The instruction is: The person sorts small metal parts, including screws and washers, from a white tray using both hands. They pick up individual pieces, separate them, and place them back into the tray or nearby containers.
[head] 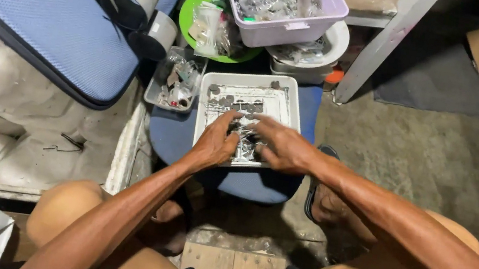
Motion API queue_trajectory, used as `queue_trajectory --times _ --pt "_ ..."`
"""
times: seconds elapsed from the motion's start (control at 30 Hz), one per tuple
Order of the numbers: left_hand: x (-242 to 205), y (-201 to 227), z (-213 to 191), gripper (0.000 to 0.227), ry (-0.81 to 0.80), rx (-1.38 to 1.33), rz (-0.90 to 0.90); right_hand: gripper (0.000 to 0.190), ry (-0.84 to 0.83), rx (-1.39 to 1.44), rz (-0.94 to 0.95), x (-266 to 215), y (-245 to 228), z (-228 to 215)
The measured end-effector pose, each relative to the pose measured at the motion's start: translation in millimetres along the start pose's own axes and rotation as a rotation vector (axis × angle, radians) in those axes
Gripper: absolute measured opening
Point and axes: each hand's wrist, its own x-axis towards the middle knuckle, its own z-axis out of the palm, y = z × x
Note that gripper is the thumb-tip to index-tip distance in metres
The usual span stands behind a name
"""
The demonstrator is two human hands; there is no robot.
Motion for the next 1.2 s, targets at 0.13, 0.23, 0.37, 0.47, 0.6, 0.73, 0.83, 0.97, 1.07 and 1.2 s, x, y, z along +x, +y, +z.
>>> queue_trajectory --times 0.13,0.23,0.37,0.47,0.6,0.73,0.83,0.97,1.07,1.2 --pt "6 28 -33 0.054 -0.043 -0.019 -0.014 0.046 0.116 0.059 0.169 24 33 -6" --pt "32 0 -47 0.044 0.023 0.147 -0.053 0.084 0.052 -0.053 0.320 39 17 -10" --pt "71 -8 -61 0.037 -0.102 0.275 -0.101 0.106 -0.117 -0.248 0.366 61 -4 1" --pt "85 -29 -62 0.035 -0.169 0.297 -0.089 0.094 -0.161 -0.352 0.237 77 -3 24" --pt "76 -9 -79 0.031 -0.022 0.181 0.003 0.065 -0.066 -0.281 0.018 77 20 47" --pt "91 -33 -81 0.028 0.043 0.141 0.025 0.049 -0.085 -0.347 -0.126 88 -8 50" --pt "79 -14 -92 0.028 0.067 0.124 0.042 0.040 -0.135 -0.435 -0.191 96 2 57" --pt "69 -7 -104 0.027 -0.041 0.095 -0.007 0.021 -0.166 -0.460 -0.224 102 33 53" --pt "65 -31 -91 0.027 -0.129 0.148 0.001 0.012 -0.082 -0.330 -0.234 92 79 44" --pt "59 -34 -84 0.049 -0.264 0.342 0.110 0.020 0.040 -0.081 -0.012 75 72 -15"
